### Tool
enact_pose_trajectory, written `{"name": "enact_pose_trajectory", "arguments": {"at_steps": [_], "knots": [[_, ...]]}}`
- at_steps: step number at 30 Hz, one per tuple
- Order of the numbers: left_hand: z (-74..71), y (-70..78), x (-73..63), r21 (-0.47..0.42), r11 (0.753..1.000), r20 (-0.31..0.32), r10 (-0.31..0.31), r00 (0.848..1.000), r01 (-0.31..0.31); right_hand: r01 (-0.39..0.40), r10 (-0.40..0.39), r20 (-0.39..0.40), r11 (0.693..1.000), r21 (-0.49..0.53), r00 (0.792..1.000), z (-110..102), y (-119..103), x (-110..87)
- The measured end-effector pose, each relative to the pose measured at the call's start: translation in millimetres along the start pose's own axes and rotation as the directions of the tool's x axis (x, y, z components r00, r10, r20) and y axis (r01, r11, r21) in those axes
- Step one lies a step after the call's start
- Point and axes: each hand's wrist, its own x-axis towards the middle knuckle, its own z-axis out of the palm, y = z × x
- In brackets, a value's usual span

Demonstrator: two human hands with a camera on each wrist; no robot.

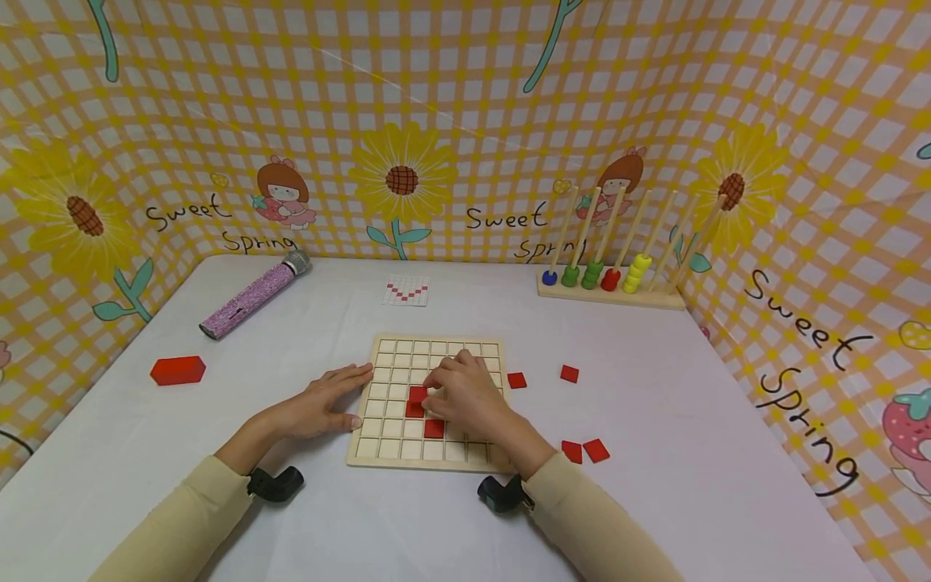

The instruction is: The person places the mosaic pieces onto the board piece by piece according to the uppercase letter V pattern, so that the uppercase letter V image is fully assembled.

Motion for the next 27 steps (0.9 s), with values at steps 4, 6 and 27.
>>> {"name": "enact_pose_trajectory", "arguments": {"at_steps": [4,6,27], "knots": [[-0.4,0.0,0.1,0.000,1.000,0.002,-0.002,1.000,0.002,0.004,-0.005,0.016,1.000,0.016,1.000,2,-2,3.9],[-0.6,0.2,0.2,0.001,1.000,0.002,-0.001,1.000,0.001,0.005,-0.005,0.020,1.000,0.012,1.000,3,-3,6.2],[0.1,1.2,0.9,0.002,1.000,0.002,0.000,1.000,0.000,-0.055,0.059,0.092,0.998,-0.037,0.994,14,-14,26.4]]}}
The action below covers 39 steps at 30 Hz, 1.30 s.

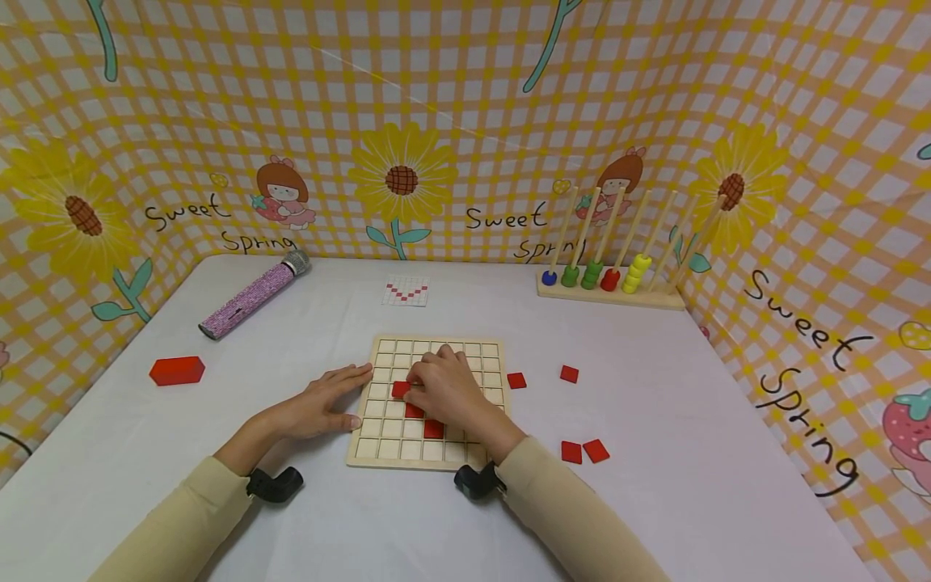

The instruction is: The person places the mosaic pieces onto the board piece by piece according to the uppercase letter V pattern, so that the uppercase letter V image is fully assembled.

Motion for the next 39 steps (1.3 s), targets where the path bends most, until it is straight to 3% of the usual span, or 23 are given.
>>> {"name": "enact_pose_trajectory", "arguments": {"at_steps": [18,39], "knots": [[-0.2,0.5,-0.5,0.004,1.000,0.002,-0.009,1.000,0.009,-0.018,0.017,0.051,1.000,0.024,0.999,2.1,-5.0,6.4],[-1.0,2.1,-1.1,-0.001,1.000,0.002,-0.014,1.000,0.014,-0.020,0.019,0.042,1.000,0.005,0.999,5.4,-4.8,8.0]]}}
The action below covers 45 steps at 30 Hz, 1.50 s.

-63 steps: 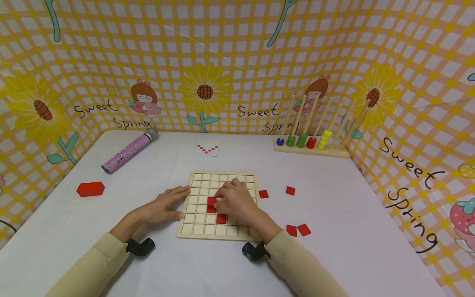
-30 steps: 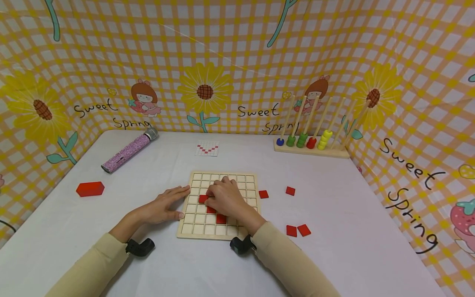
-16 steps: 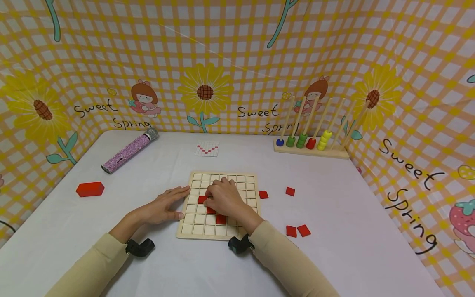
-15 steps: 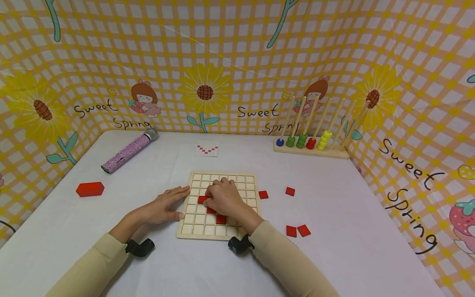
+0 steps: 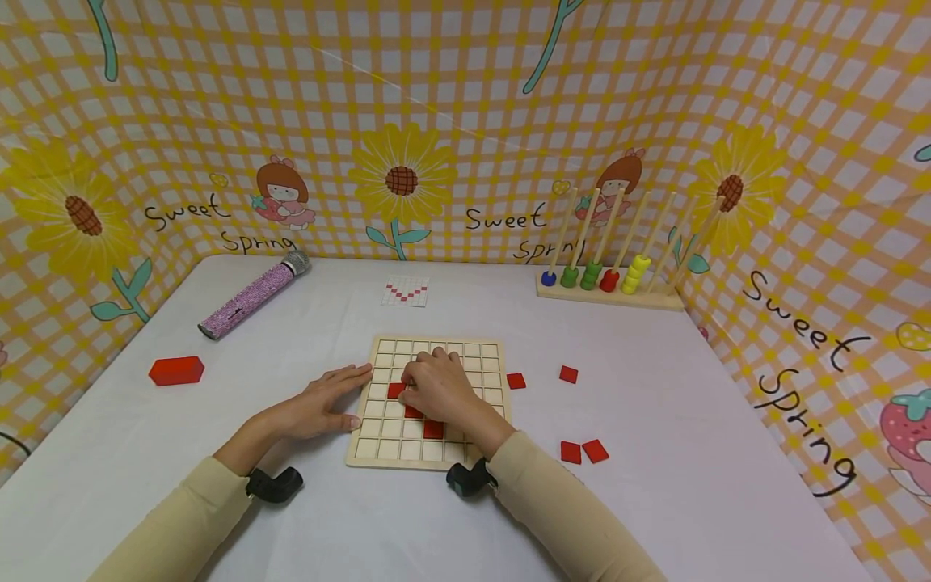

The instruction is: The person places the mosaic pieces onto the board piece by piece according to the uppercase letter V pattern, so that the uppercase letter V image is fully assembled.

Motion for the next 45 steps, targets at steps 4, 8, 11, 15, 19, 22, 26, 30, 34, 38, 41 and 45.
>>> {"name": "enact_pose_trajectory", "arguments": {"at_steps": [4,8,11,15,19,22,26,30,34,38,41,45], "knots": [[-0.1,0.1,-0.2,-0.002,1.000,-0.002,0.000,1.000,0.000,-0.006,0.006,-0.001,1.000,0.007,1.000,0,0,-0.6],[-0.1,0.5,-0.5,-0.005,1.000,-0.001,0.000,1.000,0.000,-0.010,0.010,0.001,1.000,0.013,1.000,-2,1,-3.2],[0.2,0.1,-0.5,-0.005,1.000,-0.001,0.000,1.000,0.000,-0.014,0.014,0.000,1.000,0.014,1.000,-5,3,-6.3],[0.3,-0.7,-0.2,-0.006,1.000,-0.001,-0.004,1.000,0.004,-0.023,0.023,-0.017,0.999,0.032,1.000,-10,7,-11.3],[0.0,-1.0,-0.1,-0.004,1.000,-0.004,-0.004,1.000,0.004,-0.025,0.028,-0.040,0.998,0.060,0.999,-17,13,-17.4],[0.1,-0.9,-0.2,-0.005,1.000,-0.001,-0.010,1.000,0.010,-0.026,0.030,-0.059,0.997,0.069,0.998,-22,19,-22.8],[0.7,-0.7,-0.3,-0.008,1.000,0.003,-0.017,1.000,0.017,-0.030,0.037,-0.087,0.996,0.082,0.995,-29,29,-31.2],[1.1,-0.3,-0.4,-0.005,1.000,0.002,-0.013,1.000,0.013,-0.051,0.060,-0.099,0.994,0.093,0.993,-33,41,-40.1],[1.0,-0.6,0.0,-0.004,1.000,0.002,-0.010,1.000,0.010,-0.084,0.094,-0.104,0.992,0.099,0.990,-35,55,-48.2],[1.1,-1.3,0.2,-0.002,1.000,0.002,-0.011,1.000,0.011,-0.111,0.121,-0.106,0.989,0.098,0.987,-38,68,-55.1],[1.3,-1.6,0.0,-0.002,1.000,0.000,-0.014,1.000,0.014,-0.121,0.131,-0.104,0.988,0.100,0.986,-40,76,-60.1],[1.2,-1.7,-0.3,0.001,1.000,-0.002,-0.012,1.000,0.012,-0.161,0.169,-0.079,0.981,0.107,0.982,-42,85,-64.7]]}}
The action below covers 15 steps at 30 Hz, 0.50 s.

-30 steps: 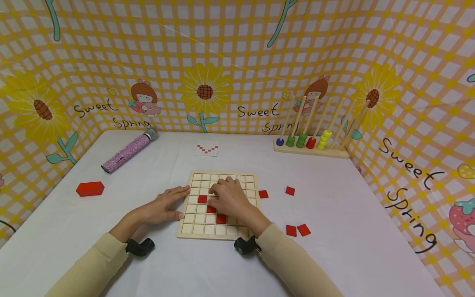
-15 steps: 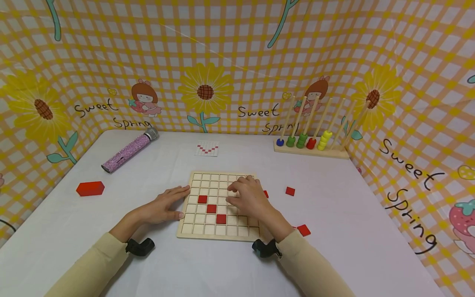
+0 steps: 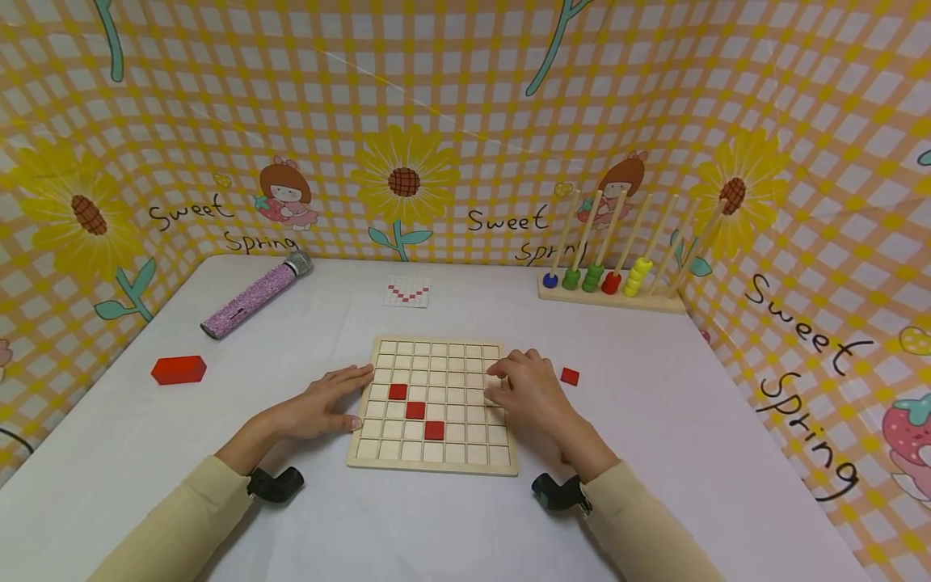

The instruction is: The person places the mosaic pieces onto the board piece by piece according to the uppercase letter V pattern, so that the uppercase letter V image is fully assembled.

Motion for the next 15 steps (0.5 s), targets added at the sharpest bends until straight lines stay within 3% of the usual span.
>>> {"name": "enact_pose_trajectory", "arguments": {"at_steps": [4,15], "knots": [[-0.2,0.8,-0.2,0.000,1.000,0.004,-0.002,1.000,0.002,-0.031,0.031,0.014,0.999,-0.022,0.999,-2,9,-1.9],[-0.7,1.6,0.6,-0.004,1.000,0.005,-0.007,1.000,0.007,-0.016,0.017,0.006,0.997,-0.069,1.000,-5,31,-6.7]]}}
